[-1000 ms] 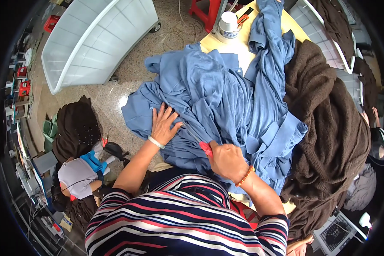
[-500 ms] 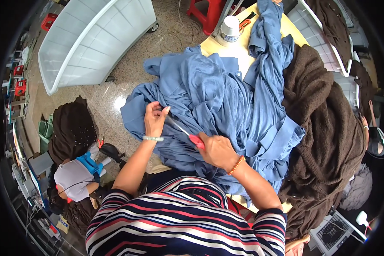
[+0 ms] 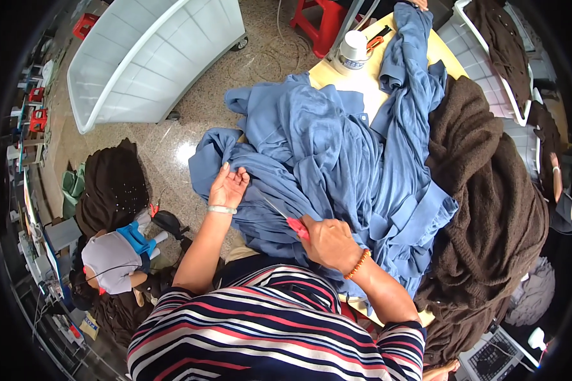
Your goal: Inspecting garments and using scissors to trim loose threads at a work table.
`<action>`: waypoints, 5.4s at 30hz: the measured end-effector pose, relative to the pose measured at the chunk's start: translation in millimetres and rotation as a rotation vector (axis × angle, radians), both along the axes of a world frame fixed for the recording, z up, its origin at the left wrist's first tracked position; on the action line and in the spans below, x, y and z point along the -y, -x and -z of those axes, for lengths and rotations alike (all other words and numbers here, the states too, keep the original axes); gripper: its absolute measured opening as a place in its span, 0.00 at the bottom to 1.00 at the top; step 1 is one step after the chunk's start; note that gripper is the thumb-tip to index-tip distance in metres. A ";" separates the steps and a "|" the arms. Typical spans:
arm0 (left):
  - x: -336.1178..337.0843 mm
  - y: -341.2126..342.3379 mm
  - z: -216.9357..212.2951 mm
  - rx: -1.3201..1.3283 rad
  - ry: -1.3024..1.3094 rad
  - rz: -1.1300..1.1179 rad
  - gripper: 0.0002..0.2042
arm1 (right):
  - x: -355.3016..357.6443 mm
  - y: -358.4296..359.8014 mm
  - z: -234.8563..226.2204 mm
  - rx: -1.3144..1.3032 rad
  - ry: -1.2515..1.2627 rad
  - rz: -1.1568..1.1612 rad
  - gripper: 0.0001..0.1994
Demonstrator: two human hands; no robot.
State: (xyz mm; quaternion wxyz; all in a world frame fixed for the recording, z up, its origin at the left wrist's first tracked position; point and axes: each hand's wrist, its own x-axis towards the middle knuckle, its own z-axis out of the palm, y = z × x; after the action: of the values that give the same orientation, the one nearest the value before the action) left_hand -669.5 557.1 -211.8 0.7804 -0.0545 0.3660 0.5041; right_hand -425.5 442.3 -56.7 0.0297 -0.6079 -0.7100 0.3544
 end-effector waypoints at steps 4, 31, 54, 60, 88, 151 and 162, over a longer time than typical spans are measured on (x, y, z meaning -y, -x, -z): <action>-4.8 3.6 13.5 -0.134 -0.034 0.089 0.04 | -33.5 16.4 -7.3 0.019 0.024 -0.003 0.11; 0.3 36.4 -2.7 -0.561 -0.267 0.307 0.13 | -45.1 21.4 26.0 -0.207 -0.108 0.219 0.15; -59.3 -78.1 -101.4 -1.273 -0.920 0.653 0.16 | 78.3 -3.3 4.8 -0.225 -0.074 0.412 0.25; -86.5 -169.6 -57.3 -1.596 -1.297 0.781 0.17 | 102.7 -21.3 -9.8 -0.190 -0.106 0.543 0.23; -26.0 34.0 -78.6 -0.928 -0.442 0.446 0.07 | 121.6 -69.8 -13.1 -0.210 -0.208 0.638 0.20; 126.9 -13.3 -51.8 -0.746 0.035 0.680 0.17 | 83.9 -32.0 -51.7 0.025 -0.009 0.003 0.16; 127.8 7.2 -15.2 -0.686 -0.356 0.467 0.11 | 63.0 4.1 -59.7 0.014 0.240 -0.188 0.14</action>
State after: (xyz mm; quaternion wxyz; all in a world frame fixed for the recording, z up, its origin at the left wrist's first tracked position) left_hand -676.7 429.3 -196.6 0.7040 0.3348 0.5136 0.3585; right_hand -429.6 379.3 3.0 -0.0816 -0.5403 -0.7165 0.4336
